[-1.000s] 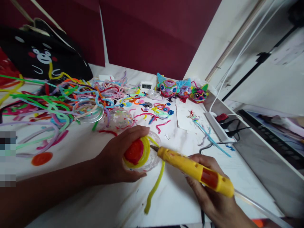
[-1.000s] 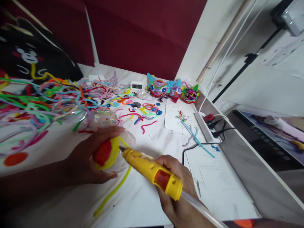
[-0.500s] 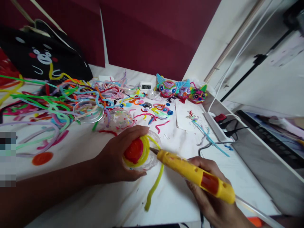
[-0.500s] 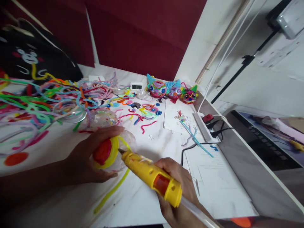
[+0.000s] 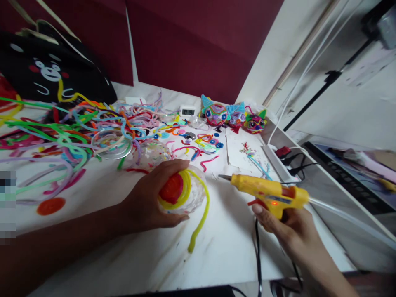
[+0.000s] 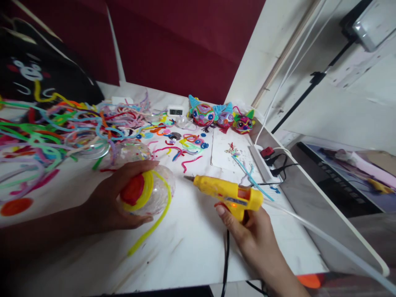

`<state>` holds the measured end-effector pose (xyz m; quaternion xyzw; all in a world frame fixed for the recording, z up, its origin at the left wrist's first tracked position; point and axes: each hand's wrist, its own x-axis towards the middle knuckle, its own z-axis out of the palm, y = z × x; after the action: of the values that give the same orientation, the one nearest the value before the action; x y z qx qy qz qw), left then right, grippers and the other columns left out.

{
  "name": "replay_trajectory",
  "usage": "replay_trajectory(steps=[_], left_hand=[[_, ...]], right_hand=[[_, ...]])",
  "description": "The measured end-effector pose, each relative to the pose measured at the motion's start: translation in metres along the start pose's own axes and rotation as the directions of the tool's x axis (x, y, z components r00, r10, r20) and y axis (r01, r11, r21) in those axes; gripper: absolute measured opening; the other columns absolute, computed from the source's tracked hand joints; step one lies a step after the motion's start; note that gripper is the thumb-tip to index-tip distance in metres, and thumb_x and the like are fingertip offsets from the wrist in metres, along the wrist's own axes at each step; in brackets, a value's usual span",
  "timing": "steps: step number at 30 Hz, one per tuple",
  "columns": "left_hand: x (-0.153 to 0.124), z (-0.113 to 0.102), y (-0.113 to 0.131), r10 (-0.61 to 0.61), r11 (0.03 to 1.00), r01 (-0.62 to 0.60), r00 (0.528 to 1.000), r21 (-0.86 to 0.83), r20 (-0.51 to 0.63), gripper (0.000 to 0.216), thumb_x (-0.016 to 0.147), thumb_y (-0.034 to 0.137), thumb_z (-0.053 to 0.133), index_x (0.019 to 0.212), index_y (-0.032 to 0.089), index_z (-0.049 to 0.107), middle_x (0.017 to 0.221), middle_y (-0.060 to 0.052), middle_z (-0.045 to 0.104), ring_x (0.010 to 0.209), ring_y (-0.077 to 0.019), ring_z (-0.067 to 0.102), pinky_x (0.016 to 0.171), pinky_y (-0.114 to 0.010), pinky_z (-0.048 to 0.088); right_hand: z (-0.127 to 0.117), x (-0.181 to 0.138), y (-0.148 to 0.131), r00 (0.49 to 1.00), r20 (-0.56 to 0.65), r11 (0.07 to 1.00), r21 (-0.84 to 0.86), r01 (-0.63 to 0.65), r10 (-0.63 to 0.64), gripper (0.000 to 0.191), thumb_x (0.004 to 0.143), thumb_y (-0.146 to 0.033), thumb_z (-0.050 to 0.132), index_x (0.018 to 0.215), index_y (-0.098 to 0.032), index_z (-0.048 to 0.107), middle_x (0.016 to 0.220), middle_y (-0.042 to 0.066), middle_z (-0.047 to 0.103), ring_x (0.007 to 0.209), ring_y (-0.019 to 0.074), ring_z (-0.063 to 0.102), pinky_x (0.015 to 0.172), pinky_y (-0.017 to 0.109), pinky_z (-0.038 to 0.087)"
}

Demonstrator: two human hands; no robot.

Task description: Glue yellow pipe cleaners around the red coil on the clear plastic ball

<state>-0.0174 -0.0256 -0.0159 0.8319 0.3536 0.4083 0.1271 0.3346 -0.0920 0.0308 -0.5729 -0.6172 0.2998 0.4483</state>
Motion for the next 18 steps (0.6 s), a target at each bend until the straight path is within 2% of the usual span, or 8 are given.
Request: replay_trajectory(steps=[2, 4, 8, 12, 15, 18], left_hand=[[0.000, 0.001, 0.000, -0.004, 1.000, 0.005, 1.000, 0.008, -0.006, 0.108, 0.078, 0.035, 0.104, 0.171, 0.034, 0.049, 0.167, -0.011, 0.068, 0.151, -0.0424, 0.070, 0.130, -0.057, 0.061], [0.000, 0.002, 0.000, 0.000, 1.000, 0.000, 1.000, 0.002, -0.007, 0.107, 0.078, 0.036, 0.103, 0.170, 0.035, 0.049, 0.167, -0.011, 0.068, 0.150, -0.0422, 0.070, 0.130, -0.056, 0.061], [0.000, 0.003, 0.001, 0.006, 1.000, -0.006, 1.000, 0.001, 0.008, 0.105, 0.079, 0.037, 0.102, 0.169, 0.034, 0.048, 0.168, -0.010, 0.068, 0.152, -0.0409, 0.070, 0.131, -0.054, 0.060], [-0.001, 0.005, 0.002, 0.020, 1.000, -0.020, 0.999, 0.006, 0.026, 0.106, 0.079, 0.037, 0.103, 0.169, 0.033, 0.047, 0.169, -0.011, 0.067, 0.153, -0.0406, 0.069, 0.133, -0.053, 0.059], [-0.001, 0.005, 0.001, 0.029, 0.999, -0.029, 0.999, 0.017, 0.030, 0.105, 0.080, 0.037, 0.103, 0.169, 0.033, 0.047, 0.168, -0.012, 0.068, 0.153, -0.0414, 0.070, 0.131, -0.054, 0.060], [-0.001, 0.006, 0.001, 0.040, 0.999, -0.041, 0.998, 0.015, 0.037, 0.106, 0.079, 0.037, 0.103, 0.169, 0.033, 0.047, 0.169, -0.012, 0.068, 0.153, -0.0409, 0.070, 0.131, -0.053, 0.061]], right_hand=[[-0.001, 0.009, 0.004, 0.990, 0.010, 0.990, 0.035, -0.137, 0.137, 0.041, 0.087, -0.056, 0.098, 0.092, -0.024, 0.074, 0.067, -0.001, 0.068, 0.052, 0.0171, 0.061, 0.043, 0.027, 0.047], [0.000, 0.014, 0.013, 0.973, 0.062, 0.972, 0.054, -0.227, 0.223, 0.050, 0.081, -0.062, 0.100, 0.094, -0.024, 0.071, 0.065, -0.004, 0.064, 0.048, 0.0140, 0.053, 0.042, 0.027, 0.041], [-0.001, 0.015, 0.035, 0.934, 0.214, 0.958, -0.033, -0.285, 0.286, 0.052, 0.089, -0.066, 0.091, 0.107, -0.023, 0.068, 0.078, -0.001, 0.072, 0.056, 0.0164, 0.061, 0.051, 0.029, 0.046], [-0.009, 0.019, 0.045, 0.959, 0.188, 0.934, -0.328, -0.140, 0.210, 0.041, 0.096, -0.063, 0.077, 0.107, -0.024, 0.070, 0.077, 0.000, 0.073, 0.062, 0.0207, 0.064, 0.057, 0.032, 0.044], [-0.011, 0.027, 0.034, 0.981, 0.152, 0.821, -0.571, -0.012, 0.120, 0.032, 0.095, -0.052, 0.074, 0.111, -0.024, 0.077, 0.081, 0.004, 0.079, 0.064, 0.0239, 0.070, 0.062, 0.035, 0.049], [-0.003, 0.042, 0.011, 0.976, 0.214, 0.695, -0.697, 0.174, -0.030, 0.026, 0.102, -0.043, 0.071, 0.109, -0.021, 0.083, 0.096, 0.011, 0.083, 0.079, 0.0283, 0.079, 0.073, 0.038, 0.060]])
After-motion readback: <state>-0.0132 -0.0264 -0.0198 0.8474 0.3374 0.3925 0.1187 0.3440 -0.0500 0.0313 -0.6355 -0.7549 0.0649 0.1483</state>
